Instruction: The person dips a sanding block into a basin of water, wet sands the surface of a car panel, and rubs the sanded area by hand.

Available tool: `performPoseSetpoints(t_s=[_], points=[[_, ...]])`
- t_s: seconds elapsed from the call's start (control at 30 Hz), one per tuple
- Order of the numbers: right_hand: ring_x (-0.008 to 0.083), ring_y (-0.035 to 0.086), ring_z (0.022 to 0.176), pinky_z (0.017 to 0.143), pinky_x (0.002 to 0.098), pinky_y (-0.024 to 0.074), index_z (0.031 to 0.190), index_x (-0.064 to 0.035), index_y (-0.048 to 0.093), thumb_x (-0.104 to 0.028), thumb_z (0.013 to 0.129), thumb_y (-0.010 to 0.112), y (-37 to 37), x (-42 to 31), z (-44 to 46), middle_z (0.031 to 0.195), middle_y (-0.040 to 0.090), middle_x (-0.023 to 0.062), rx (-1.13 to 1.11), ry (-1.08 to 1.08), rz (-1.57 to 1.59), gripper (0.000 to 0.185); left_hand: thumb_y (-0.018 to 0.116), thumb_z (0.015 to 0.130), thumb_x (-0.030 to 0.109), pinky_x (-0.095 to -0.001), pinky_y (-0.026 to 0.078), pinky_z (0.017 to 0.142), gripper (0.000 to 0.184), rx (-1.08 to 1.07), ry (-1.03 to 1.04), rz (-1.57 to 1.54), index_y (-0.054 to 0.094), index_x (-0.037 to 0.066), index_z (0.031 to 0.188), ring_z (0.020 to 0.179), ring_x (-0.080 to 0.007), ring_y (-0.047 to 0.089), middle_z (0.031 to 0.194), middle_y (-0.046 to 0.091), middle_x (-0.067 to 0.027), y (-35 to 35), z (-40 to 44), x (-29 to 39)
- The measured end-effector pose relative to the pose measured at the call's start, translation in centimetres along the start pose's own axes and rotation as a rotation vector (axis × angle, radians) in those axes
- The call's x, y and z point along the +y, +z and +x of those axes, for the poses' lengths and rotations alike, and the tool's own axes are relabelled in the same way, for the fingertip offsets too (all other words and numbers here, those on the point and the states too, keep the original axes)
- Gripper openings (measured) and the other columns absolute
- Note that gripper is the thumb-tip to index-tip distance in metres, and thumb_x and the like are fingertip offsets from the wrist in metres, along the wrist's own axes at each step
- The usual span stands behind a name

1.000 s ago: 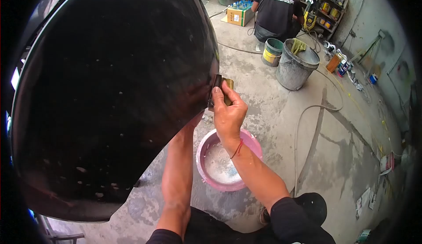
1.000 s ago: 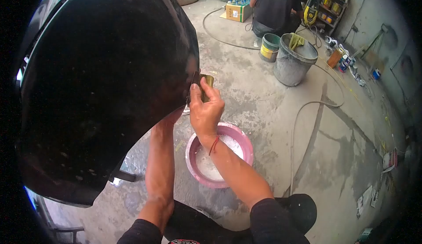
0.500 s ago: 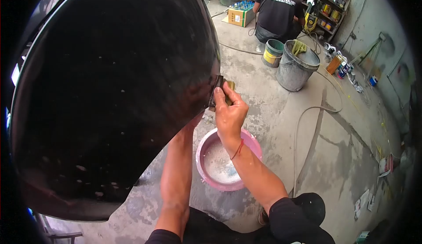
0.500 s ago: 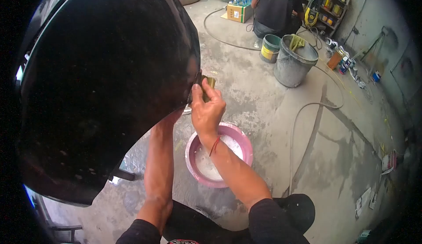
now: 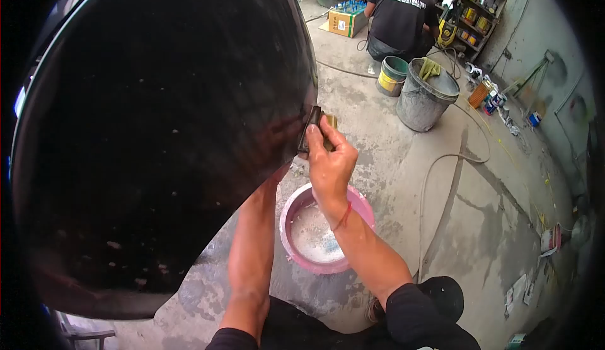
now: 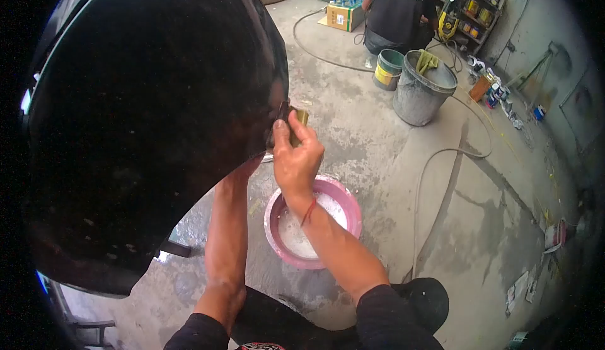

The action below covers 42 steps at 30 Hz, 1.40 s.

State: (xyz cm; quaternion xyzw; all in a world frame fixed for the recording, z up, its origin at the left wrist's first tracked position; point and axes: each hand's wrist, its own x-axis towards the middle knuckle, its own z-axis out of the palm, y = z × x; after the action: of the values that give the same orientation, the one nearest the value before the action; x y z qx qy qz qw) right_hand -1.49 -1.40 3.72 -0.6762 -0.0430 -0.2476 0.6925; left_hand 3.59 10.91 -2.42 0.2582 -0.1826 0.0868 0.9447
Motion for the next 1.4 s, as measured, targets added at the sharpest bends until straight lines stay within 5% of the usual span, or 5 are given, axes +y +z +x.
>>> performPoseSetpoints(t_s=[0.43,0.77,0.83,1.0,1.4], points=[[0.0225,0.065,0.090,0.081,0.0332,0.0503,0.117,0.0080,0.068,-0.015,0.090,0.073,0.3,1.6,0.3,0.096,0.067,0.0174,0.007,0.072,0.126,0.035,0.053,0.101,0.028,-0.0419,0.052,0.102,0.047,-0.127,-0.067,0.573,0.051,-0.002,0.137,0.117,-0.0313,0.063,0.132,0.059,-0.0225,-0.7,0.1,-0.5],[0.0261,0.068,0.091,0.082,0.0333,0.0513,0.116,0.0041,0.071,-0.016,0.089,0.073,-0.3,0.0,-1.0,0.097,0.068,0.0181,0.008,0.149,-0.027,0.033,0.056,0.100,0.023,-0.0408,0.051,0.103,0.042,-0.070,-0.037,-0.044,0.055,-0.003,0.134,0.116,-0.0290,0.063,0.130,0.061,-0.0203,1.7,-0.5,0.5],[0.0121,0.062,0.083,0.072,0.0277,0.0510,0.120,0.0085,0.067,-0.012,0.091,0.073,-0.4,-0.7,-3.2,0.099,0.068,0.0127,-0.040,-0.342,-0.089,0.036,0.056,0.100,0.025,-0.0407,0.050,0.103,0.045,-0.255,0.271,0.291,0.054,-0.002,0.136,0.118,-0.0281,0.061,0.134,0.059,-0.0197,-2.6,-0.7,-0.7],[0.0287,0.067,0.098,0.085,0.0351,0.0511,0.118,0.0031,0.070,-0.015,0.088,0.074,-0.2,0.6,0.1,0.106,0.067,0.0193,0.010,0.170,-0.009,0.036,0.054,0.098,0.045,-0.0479,0.044,0.111,0.071,-0.057,-0.070,0.262,0.037,0.001,0.150,0.135,-0.0373,0.048,0.149,0.044,-0.0233,3.1,0.2,0.8],[0.0296,0.067,0.087,0.077,0.0369,0.0508,0.116,0.0051,0.070,-0.016,0.091,0.070,-0.4,-0.1,-1.8,0.096,0.066,0.0197,-0.013,-0.054,-0.037,0.032,0.055,0.097,0.047,-0.0462,0.045,0.111,0.071,0.093,-0.115,0.164,0.039,0.000,0.149,0.133,-0.0373,0.049,0.147,0.046,-0.0252,0.8,0.0,0.5]])
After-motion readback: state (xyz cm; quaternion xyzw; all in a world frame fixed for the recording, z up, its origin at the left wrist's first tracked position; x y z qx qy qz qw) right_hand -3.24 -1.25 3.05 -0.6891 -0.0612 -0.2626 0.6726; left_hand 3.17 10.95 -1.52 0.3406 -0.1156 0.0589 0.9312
